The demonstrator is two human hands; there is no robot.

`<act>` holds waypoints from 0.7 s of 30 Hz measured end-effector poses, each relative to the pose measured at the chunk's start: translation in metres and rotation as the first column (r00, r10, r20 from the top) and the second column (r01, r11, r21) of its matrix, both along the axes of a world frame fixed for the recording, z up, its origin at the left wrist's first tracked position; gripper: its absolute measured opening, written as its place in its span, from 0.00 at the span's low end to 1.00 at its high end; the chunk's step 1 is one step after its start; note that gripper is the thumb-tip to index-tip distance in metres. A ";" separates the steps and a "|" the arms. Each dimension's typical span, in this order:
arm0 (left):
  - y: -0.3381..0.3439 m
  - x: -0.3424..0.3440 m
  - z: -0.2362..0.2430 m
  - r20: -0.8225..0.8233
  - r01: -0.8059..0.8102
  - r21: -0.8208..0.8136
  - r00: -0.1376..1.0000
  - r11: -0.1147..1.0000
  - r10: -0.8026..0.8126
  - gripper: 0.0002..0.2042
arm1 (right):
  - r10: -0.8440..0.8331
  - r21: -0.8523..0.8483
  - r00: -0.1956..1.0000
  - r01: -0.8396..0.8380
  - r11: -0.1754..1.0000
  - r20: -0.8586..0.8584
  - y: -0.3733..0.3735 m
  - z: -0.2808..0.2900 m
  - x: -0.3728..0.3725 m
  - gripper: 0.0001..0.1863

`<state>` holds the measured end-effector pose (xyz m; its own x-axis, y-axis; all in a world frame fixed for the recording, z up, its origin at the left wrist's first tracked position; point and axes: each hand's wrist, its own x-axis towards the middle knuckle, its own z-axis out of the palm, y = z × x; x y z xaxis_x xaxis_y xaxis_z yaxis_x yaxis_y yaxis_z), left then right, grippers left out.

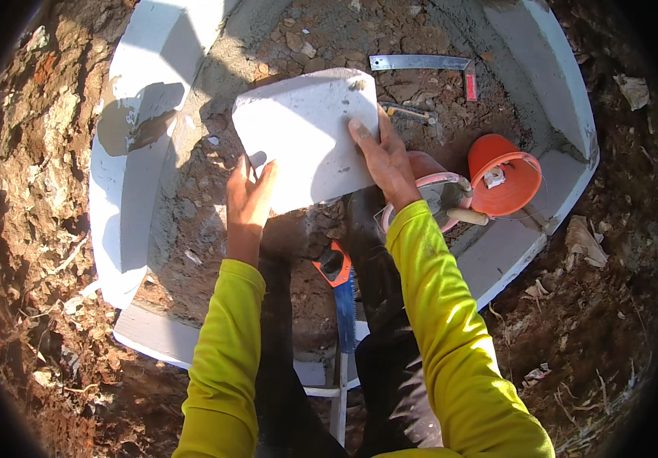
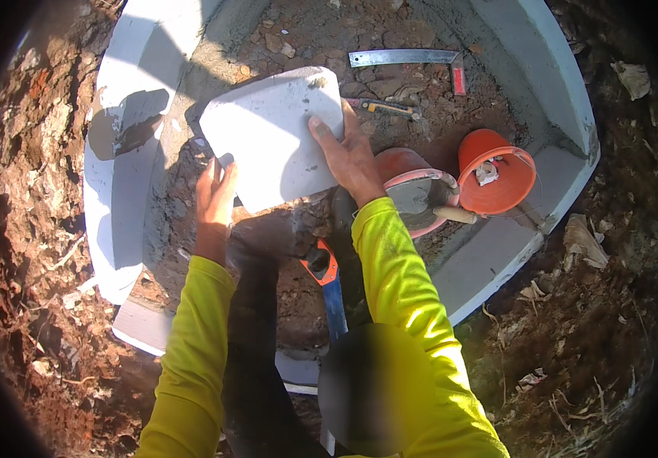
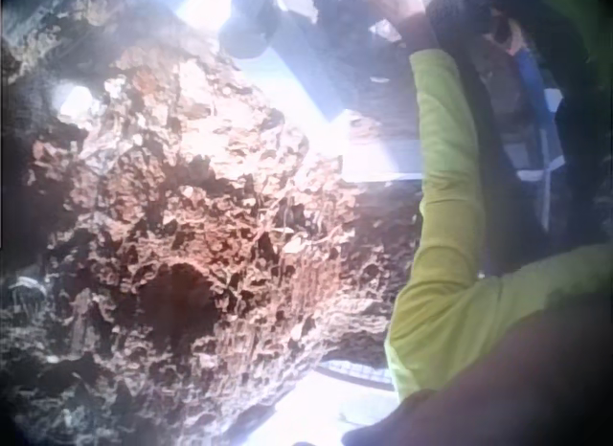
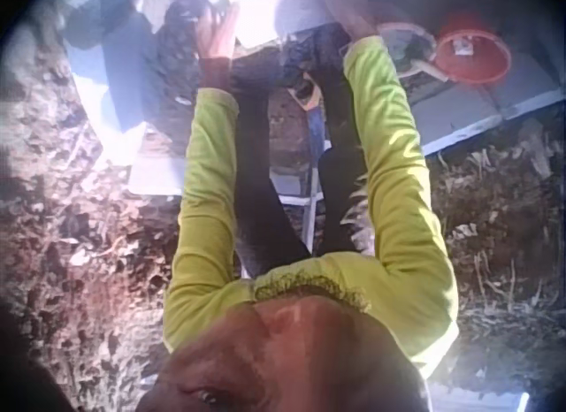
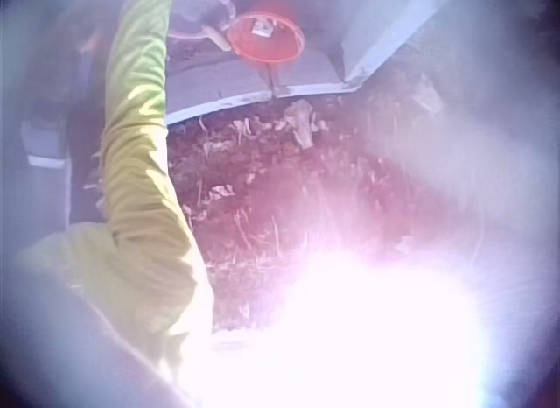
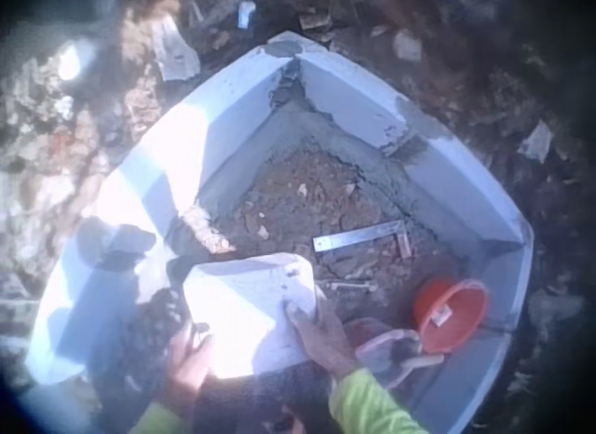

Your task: The person constructs a curved wall using white concrete blocks. They use a hammer to tap blocks into place, apply mortar with a trowel, and measure the structure with a tape measure. The person also cuts a block with a hand saw and levels the ground with a hoe.

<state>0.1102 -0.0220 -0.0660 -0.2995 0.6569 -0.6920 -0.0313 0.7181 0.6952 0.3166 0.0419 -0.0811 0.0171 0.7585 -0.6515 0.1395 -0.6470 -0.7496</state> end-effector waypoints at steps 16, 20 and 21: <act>-0.195 0.018 0.043 0.010 0.099 -0.333 0.995 0.938 -0.102 0.25 | 0.113 -0.094 0.884 -0.079 0.992 0.454 -0.207 -0.063 0.106 0.14; -0.234 -0.061 0.103 -0.198 -0.061 -0.473 0.980 0.879 -0.038 0.23 | 0.569 -0.346 0.387 -0.509 0.788 0.726 -0.158 -0.013 0.121 0.18; -0.245 -0.073 0.112 -0.221 -0.109 -0.482 0.975 0.869 0.000 0.22 | 0.632 -0.440 0.270 -0.523 0.730 0.727 -0.153 -0.017 0.140 0.20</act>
<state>0.0377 -0.2668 0.0462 -0.4970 0.2286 -0.8371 0.0245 0.9680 0.2498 0.4571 -0.1109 -0.0981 0.1345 0.7347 -0.6650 0.9821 -0.1879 -0.0089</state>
